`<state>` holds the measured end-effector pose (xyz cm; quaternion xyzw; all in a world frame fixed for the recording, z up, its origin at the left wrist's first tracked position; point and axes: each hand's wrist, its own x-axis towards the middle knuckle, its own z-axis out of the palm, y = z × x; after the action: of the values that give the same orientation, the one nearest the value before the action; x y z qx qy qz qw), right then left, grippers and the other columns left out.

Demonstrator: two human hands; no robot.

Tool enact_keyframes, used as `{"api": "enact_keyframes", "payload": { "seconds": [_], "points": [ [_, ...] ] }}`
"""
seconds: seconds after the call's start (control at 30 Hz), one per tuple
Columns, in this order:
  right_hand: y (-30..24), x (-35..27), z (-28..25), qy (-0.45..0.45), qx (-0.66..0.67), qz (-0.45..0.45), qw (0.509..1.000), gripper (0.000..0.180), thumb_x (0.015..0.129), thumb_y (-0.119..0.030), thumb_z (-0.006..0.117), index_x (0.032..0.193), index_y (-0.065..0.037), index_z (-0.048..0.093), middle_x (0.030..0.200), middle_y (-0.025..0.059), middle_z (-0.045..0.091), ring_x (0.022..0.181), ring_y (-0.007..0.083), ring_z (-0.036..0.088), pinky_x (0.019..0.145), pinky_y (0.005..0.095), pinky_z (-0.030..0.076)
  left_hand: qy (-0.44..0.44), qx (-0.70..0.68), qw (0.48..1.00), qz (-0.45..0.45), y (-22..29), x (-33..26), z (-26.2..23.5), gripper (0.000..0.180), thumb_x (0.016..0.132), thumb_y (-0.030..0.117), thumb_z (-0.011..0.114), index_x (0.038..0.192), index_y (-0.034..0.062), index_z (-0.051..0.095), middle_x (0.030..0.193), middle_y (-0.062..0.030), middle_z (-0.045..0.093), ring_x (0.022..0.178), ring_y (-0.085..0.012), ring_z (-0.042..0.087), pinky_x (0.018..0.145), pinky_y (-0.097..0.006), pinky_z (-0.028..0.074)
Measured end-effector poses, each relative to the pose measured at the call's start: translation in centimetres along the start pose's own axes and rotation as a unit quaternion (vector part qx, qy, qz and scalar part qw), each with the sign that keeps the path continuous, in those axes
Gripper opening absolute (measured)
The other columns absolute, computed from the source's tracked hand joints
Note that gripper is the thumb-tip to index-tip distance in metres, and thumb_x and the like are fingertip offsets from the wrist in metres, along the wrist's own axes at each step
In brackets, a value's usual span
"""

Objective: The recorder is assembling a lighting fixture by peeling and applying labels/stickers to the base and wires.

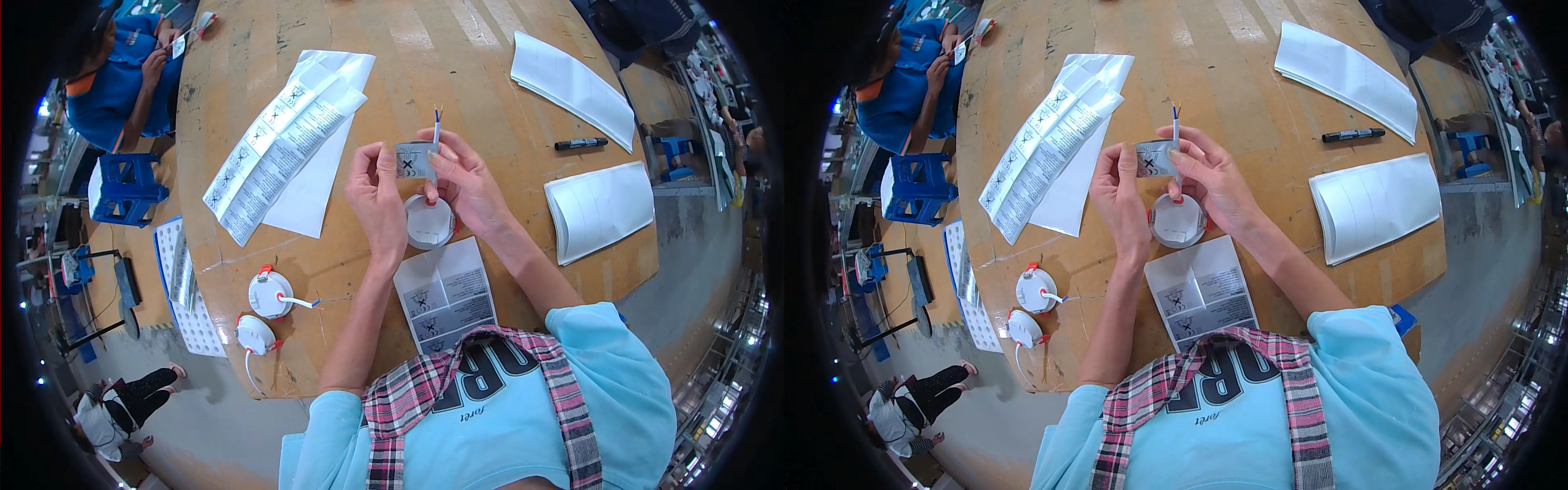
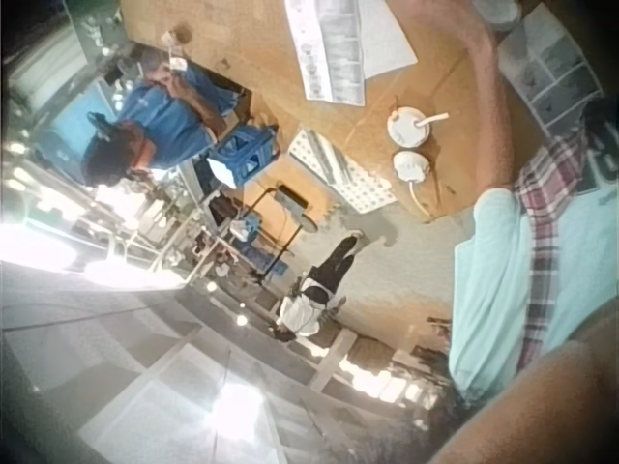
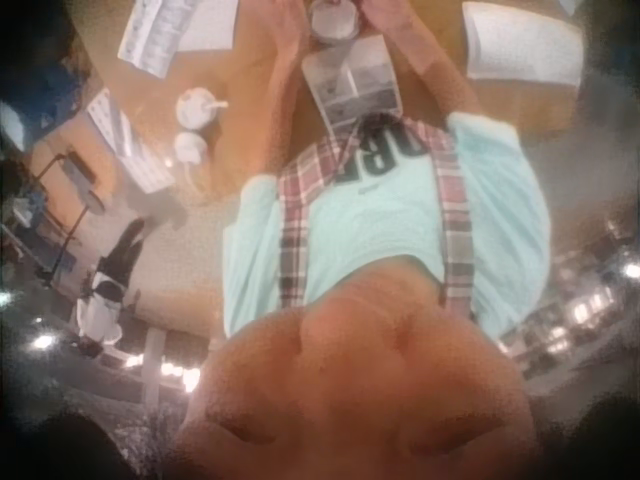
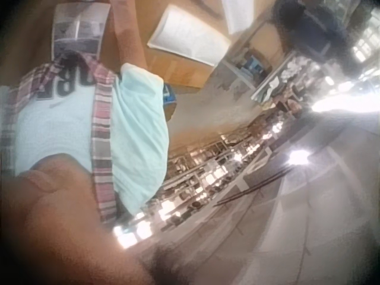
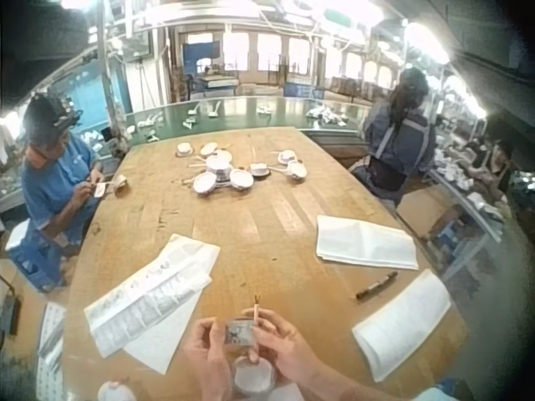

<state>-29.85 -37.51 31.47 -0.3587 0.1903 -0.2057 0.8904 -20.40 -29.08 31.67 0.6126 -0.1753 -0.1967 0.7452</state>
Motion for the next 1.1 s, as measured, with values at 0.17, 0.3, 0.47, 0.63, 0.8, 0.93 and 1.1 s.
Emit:
{"api": "enact_keyframes", "payload": {
  "seconds": [0.17, 0.3, 0.47, 0.63, 0.8, 0.93, 1.1],
  "points": [
    [0.0, -0.1, 0.4, 0.028, -0.027, -0.023, 0.999, 0.035, 0.095, -0.013, 0.054, 0.129, -0.007, 0.05, 0.107, 0.0049, 0.053, 0.063, 0.0072, 0.054, 0.06, 0.0205, 0.049, -0.026, -0.041, 0.999, -0.018, 0.4, 0.1, -0.2, 0.022, 0.096, 0.021, 0.056, 0.088, 0.0011, 0.058, 0.081, -0.0001, 0.057, 0.075, -0.0057, 0.049, 0.07, -0.022, 0.04],
    [0.2, -0.2, 0.6, 0.053, -0.07, -0.044, 0.995, 0.035, 0.095, -0.013, 0.054, 0.129, -0.007, 0.051, 0.107, 0.0056, 0.053, 0.061, 0.0063, 0.054, 0.059, 0.0205, 0.05, -0.045, -0.031, 0.998, -0.03, 0.8, 0.2, 0.2, 0.02, 0.094, 0.02, 0.059, 0.091, 0.0004, 0.062, 0.084, -0.0015, 0.06, 0.077, -0.0057, 0.052, 0.071, -0.022, 0.042],
    [0.4, -0.3, 0.8, 0.066, -0.097, -0.068, 0.991, 0.033, 0.095, -0.013, 0.054, 0.128, -0.007, 0.052, 0.107, 0.0053, 0.052, 0.058, 0.0062, 0.054, 0.057, 0.0211, 0.05, -0.04, -0.018, 0.998, -0.043, 0.4, 0.2, -0.1, 0.017, 0.092, 0.017, 0.062, 0.09, 0.0, 0.064, 0.08, -0.0018, 0.062, 0.073, -0.006, 0.054, 0.067, -0.022, 0.044],
    [0.6, -0.4, 0.9, 0.1, -0.109, -0.066, 0.987, 0.031, 0.094, -0.012, 0.056, 0.124, -0.006, 0.054, 0.103, 0.0036, 0.053, 0.055, 0.0062, 0.053, 0.056, 0.0219, 0.05, -0.022, -0.032, 0.998, -0.049, -0.2, 0.0, -0.2, 0.018, 0.091, 0.017, 0.063, 0.088, -0.0005, 0.064, 0.077, -0.0017, 0.062, 0.07, -0.0061, 0.055, 0.066, -0.022, 0.044],
    [0.5, -0.5, 0.9, 0.105, -0.118, -0.075, 0.985, 0.03, 0.093, -0.011, 0.057, 0.123, -0.006, 0.055, 0.101, 0.0033, 0.053, 0.054, 0.0064, 0.053, 0.056, 0.0222, 0.051, -0.018, 0.002, 0.998, -0.055, -0.4, 0.0, -0.2, 0.02, 0.09, 0.018, 0.064, 0.087, -0.0011, 0.065, 0.075, -0.0024, 0.063, 0.068, -0.0059, 0.055, 0.064, -0.021, 0.044],
    [0.4, -0.5, 0.8, 0.108, -0.119, -0.076, 0.984, 0.03, 0.093, -0.011, 0.057, 0.122, -0.006, 0.055, 0.101, 0.0035, 0.052, 0.054, 0.0065, 0.053, 0.056, 0.0227, 0.051, -0.009, 0.012, 0.999, -0.044, -0.2, 0.0, 0.0, 0.02, 0.091, 0.017, 0.063, 0.085, -0.0028, 0.064, 0.071, -0.0019, 0.063, 0.064, -0.0037, 0.053, 0.056, -0.021, 0.04],
    [0.5, -0.4, 0.7, 0.107, -0.124, -0.074, 0.984, 0.029, 0.093, -0.01, 0.056, 0.122, -0.005, 0.054, 0.1, 0.0037, 0.052, 0.055, 0.0068, 0.053, 0.056, 0.0232, 0.051, -0.009, 0.016, 0.999, -0.038, -0.7, 0.1, -0.1, 0.02, 0.091, 0.017, 0.063, 0.086, -0.0024, 0.064, 0.07, -0.0019, 0.063, 0.062, -0.0039, 0.052, 0.055, -0.021, 0.04]
  ]
}}
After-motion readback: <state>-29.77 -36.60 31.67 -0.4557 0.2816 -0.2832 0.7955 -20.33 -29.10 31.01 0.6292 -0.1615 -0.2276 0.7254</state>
